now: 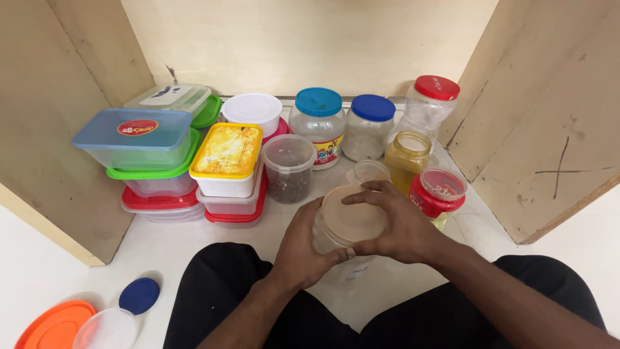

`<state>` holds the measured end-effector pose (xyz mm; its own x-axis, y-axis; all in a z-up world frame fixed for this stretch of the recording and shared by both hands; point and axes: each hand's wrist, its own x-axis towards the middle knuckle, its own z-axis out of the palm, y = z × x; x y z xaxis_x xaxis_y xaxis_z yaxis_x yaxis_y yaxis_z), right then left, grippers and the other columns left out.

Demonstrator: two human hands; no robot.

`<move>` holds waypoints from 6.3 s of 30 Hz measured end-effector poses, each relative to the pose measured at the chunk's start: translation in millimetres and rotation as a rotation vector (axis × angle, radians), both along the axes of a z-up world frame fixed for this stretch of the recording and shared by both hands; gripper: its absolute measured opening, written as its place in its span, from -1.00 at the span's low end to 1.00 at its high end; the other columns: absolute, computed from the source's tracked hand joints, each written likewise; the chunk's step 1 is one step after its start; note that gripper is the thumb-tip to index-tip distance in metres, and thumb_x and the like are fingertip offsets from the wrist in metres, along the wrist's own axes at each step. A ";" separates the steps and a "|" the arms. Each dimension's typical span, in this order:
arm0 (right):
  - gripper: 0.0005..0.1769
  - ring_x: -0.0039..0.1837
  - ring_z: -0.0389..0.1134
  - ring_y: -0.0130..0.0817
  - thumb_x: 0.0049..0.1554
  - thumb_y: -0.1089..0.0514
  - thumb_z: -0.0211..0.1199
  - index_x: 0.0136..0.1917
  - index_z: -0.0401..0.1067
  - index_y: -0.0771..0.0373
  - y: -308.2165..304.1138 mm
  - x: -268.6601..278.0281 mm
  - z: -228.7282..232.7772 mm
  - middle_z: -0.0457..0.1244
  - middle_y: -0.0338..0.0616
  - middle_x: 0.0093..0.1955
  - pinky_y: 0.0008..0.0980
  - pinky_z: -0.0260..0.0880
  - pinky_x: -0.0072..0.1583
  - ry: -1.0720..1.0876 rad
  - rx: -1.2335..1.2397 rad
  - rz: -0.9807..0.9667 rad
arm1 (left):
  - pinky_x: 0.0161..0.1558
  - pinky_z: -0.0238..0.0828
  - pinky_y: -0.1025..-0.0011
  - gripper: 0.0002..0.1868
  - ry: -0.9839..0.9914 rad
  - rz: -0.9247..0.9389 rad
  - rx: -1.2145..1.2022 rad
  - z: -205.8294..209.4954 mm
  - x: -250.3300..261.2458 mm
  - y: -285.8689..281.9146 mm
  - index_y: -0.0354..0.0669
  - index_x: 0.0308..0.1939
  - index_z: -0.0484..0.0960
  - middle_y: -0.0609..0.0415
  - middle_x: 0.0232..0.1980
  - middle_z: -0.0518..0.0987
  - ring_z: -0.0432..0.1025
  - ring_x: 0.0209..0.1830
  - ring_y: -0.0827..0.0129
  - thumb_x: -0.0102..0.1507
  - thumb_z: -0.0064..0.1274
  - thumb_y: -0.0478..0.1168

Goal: The person sits on the floor and handles multiple plastic containers and jars. They open and close lids, stack containers, and arrange them in neat piles on the floor.

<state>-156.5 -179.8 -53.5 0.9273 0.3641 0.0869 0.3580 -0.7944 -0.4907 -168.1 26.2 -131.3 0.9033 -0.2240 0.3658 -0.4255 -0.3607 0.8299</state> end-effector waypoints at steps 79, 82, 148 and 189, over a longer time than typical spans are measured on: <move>-0.14 0.29 0.30 0.00 -0.32 -0.37 0.48 0.21 0.51 -0.01 27.3 -20.6 -23.4 0.20 0.07 0.22 -0.02 0.37 0.24 -0.193 -0.012 -0.348 | 0.32 0.36 0.21 0.13 -0.107 0.131 -0.232 -18.5 4.3 -40.1 -0.17 0.37 0.31 -0.09 0.31 0.46 0.38 0.35 0.10 -0.22 0.54 -0.05; -0.11 0.27 0.25 0.09 -0.29 -0.48 0.48 0.19 0.51 0.02 52.9 -32.4 -22.1 0.19 0.13 0.14 0.07 0.35 0.20 -0.234 -0.086 -0.558 | 0.31 0.39 0.22 -0.03 0.017 0.179 -0.235 -18.1 2.1 -43.7 -0.14 0.35 0.37 -0.07 0.30 0.49 0.42 0.34 0.12 -0.10 0.46 -0.07; -0.21 0.50 0.15 0.06 -0.03 -0.33 0.26 0.41 0.34 -0.03 17.8 -0.7 -23.0 0.16 0.03 0.46 0.04 0.15 0.44 -0.151 0.034 -0.061 | 0.38 0.33 0.16 0.29 -0.056 -0.014 -0.163 -29.8 1.5 -39.8 -0.27 0.48 0.17 -0.13 0.39 0.39 0.35 0.43 0.10 -0.17 0.57 0.09; -0.07 0.57 -0.14 0.21 -0.04 -0.44 0.22 0.53 0.13 -0.20 60.4 0.1 -35.5 -0.12 0.08 0.59 0.25 -0.04 0.41 0.081 -0.021 -0.672 | 0.39 0.11 0.08 0.21 -0.066 0.510 -0.120 -33.6 -21.3 -94.3 -0.19 0.43 0.13 -0.12 0.39 0.29 0.18 0.45 -0.04 -0.15 0.55 -0.02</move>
